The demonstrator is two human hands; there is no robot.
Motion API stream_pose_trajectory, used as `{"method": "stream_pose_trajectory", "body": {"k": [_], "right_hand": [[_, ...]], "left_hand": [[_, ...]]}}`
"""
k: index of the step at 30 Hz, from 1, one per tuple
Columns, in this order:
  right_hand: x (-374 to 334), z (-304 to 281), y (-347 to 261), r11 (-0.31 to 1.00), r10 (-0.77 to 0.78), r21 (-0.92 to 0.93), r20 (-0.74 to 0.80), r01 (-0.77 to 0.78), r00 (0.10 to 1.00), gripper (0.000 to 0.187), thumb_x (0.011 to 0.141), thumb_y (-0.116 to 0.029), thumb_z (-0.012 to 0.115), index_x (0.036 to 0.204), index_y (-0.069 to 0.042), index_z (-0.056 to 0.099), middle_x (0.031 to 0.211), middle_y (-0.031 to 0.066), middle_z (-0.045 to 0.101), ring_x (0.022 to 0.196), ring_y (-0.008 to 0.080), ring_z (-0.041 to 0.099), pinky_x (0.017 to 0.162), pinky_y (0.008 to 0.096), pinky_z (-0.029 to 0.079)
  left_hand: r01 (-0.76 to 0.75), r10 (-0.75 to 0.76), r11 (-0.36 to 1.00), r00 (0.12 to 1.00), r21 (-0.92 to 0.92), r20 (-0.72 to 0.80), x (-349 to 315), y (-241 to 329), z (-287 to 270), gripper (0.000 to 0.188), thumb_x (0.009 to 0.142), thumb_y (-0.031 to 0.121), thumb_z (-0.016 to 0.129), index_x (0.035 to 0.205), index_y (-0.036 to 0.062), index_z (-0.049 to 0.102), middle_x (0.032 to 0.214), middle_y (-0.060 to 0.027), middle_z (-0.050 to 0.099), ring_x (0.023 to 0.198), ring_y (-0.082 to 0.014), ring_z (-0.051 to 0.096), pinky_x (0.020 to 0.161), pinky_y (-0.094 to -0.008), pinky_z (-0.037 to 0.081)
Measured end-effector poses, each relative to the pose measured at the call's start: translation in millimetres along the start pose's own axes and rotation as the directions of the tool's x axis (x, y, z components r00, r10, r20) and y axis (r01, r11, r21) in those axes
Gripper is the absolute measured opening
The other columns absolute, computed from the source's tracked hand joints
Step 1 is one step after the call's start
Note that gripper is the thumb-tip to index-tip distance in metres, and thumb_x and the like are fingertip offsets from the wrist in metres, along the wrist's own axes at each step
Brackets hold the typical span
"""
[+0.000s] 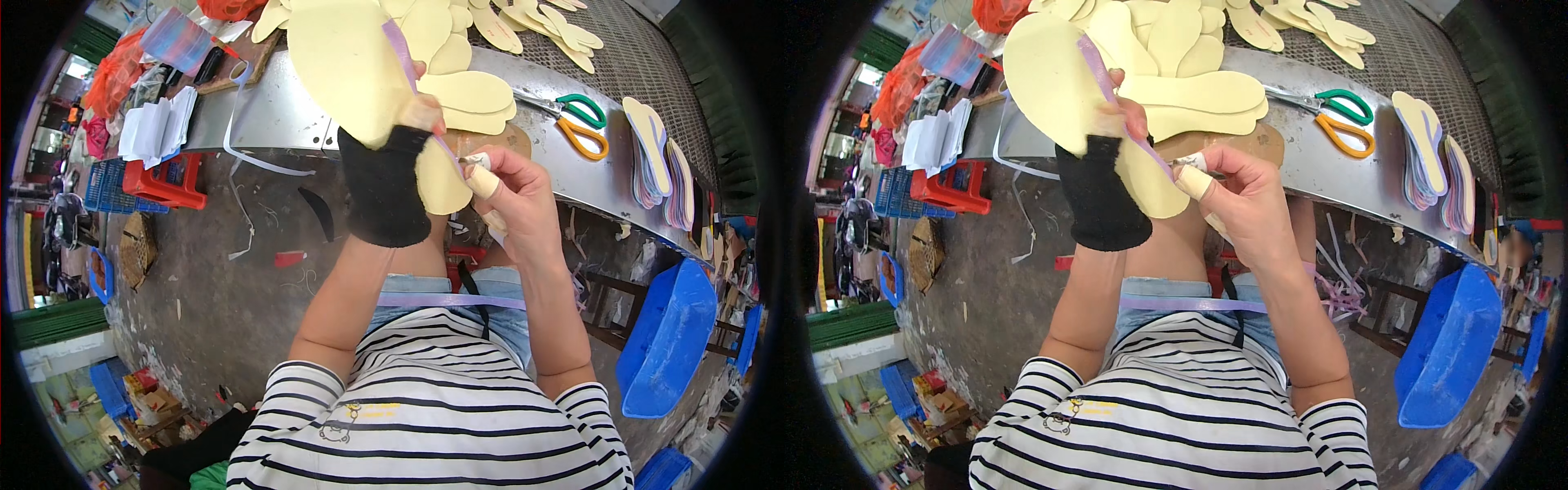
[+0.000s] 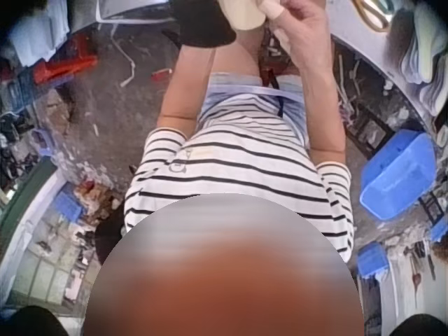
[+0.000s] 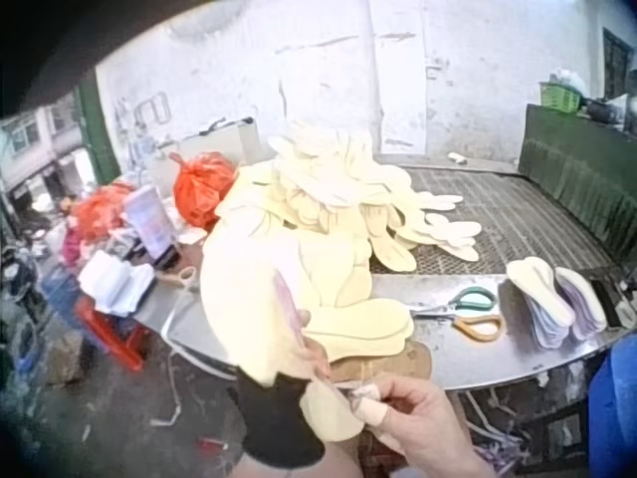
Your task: The worker is attaching decorative or structural straps to shoe insoles using adhesive and scissors.
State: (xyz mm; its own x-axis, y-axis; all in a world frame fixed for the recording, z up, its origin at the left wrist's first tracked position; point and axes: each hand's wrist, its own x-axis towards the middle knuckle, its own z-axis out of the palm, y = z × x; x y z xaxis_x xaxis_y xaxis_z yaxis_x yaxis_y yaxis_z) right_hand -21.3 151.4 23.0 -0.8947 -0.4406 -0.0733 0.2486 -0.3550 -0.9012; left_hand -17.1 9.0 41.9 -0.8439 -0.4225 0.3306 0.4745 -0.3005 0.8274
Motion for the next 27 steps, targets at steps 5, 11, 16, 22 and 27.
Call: {"method": "stream_pose_trajectory", "body": {"k": [5, 11, 16, 22, 27], "right_hand": [[-5.9, 3.1, 9.0, 0.944, -0.199, -0.249, 0.099, 0.218, 0.975, 0.009, 0.082, -0.006, 0.061, 0.089, -0.003, 0.057, 0.076, -0.0039, 0.053, 0.062, 0.0006, 0.046, 0.052, 0.0155, 0.034], [-1.6, -3.0, -5.1, 0.979, -0.032, -0.197, 0.126, 0.056, 0.991, 0.01, 0.084, -0.008, 0.059, 0.085, 0.001, 0.055, 0.07, -0.0017, 0.051, 0.057, 0.0029, 0.041, 0.049, 0.0195, 0.032], [8.5, 0.9, 0.1, 0.743, -0.348, -0.557, 0.153, 0.371, 0.925, 0.013, 0.081, -0.007, 0.059, 0.082, 0.003, 0.052, 0.064, 0.0045, 0.045, 0.052, 0.0097, 0.04, 0.047, 0.0223, 0.032], [5.5, -22.7, 8.3, 0.82, -0.219, -0.491, 0.206, 0.294, 0.954, 0.022, 0.077, -0.007, 0.065, 0.094, -0.001, 0.052, 0.077, 0.0007, 0.053, 0.067, 0.0069, 0.051, 0.06, 0.0223, 0.041], [18.5, -16.0, -38.0, 0.948, -0.229, -0.199, 0.114, 0.248, 0.967, 0.011, 0.085, -0.012, 0.059, 0.085, -0.002, 0.056, 0.076, -0.0024, 0.056, 0.071, 0.003, 0.053, 0.063, 0.0183, 0.042]], "left_hand": [[0.045, -0.043, 0.998, 0.998, 0.051, -0.041, -5.3, 4.5, 7.8, 0.03, 0.074, 0.002, 0.069, 0.102, -0.0039, 0.059, 0.081, -0.0053, 0.063, 0.068, -0.01, 0.058, 0.06, -0.0242, 0.046], [0.121, -0.122, 0.988, 0.993, 0.092, 0.005, -5.8, -0.9, 2.2, 0.022, 0.077, 0.003, 0.066, 0.098, -0.002, 0.061, 0.085, -0.006, 0.063, 0.074, -0.0104, 0.059, 0.064, -0.0236, 0.046], [0.196, -0.2, 0.976, 0.979, 0.092, 0.033, -11.3, -3.7, 6.0, 0.02, 0.079, 0.008, 0.064, 0.097, -0.0016, 0.06, 0.086, -0.0082, 0.063, 0.077, -0.0162, 0.06, 0.068, -0.0266, 0.046], [0.207, -0.23, 0.954, 0.969, 0.216, 0.09, -7.3, -3.7, 2.4, 0.021, 0.08, 0.008, 0.065, 0.098, -0.0006, 0.061, 0.085, -0.0036, 0.063, 0.077, -0.009, 0.057, 0.067, -0.0243, 0.047], [0.096, -0.187, 0.934, 0.952, 0.344, 0.243, -26.1, -9.1, 2.0, 0.032, 0.079, 0.009, 0.064, 0.108, -0.0009, 0.056, 0.091, -0.0046, 0.063, 0.08, -0.009, 0.057, 0.07, -0.025, 0.047]]}}
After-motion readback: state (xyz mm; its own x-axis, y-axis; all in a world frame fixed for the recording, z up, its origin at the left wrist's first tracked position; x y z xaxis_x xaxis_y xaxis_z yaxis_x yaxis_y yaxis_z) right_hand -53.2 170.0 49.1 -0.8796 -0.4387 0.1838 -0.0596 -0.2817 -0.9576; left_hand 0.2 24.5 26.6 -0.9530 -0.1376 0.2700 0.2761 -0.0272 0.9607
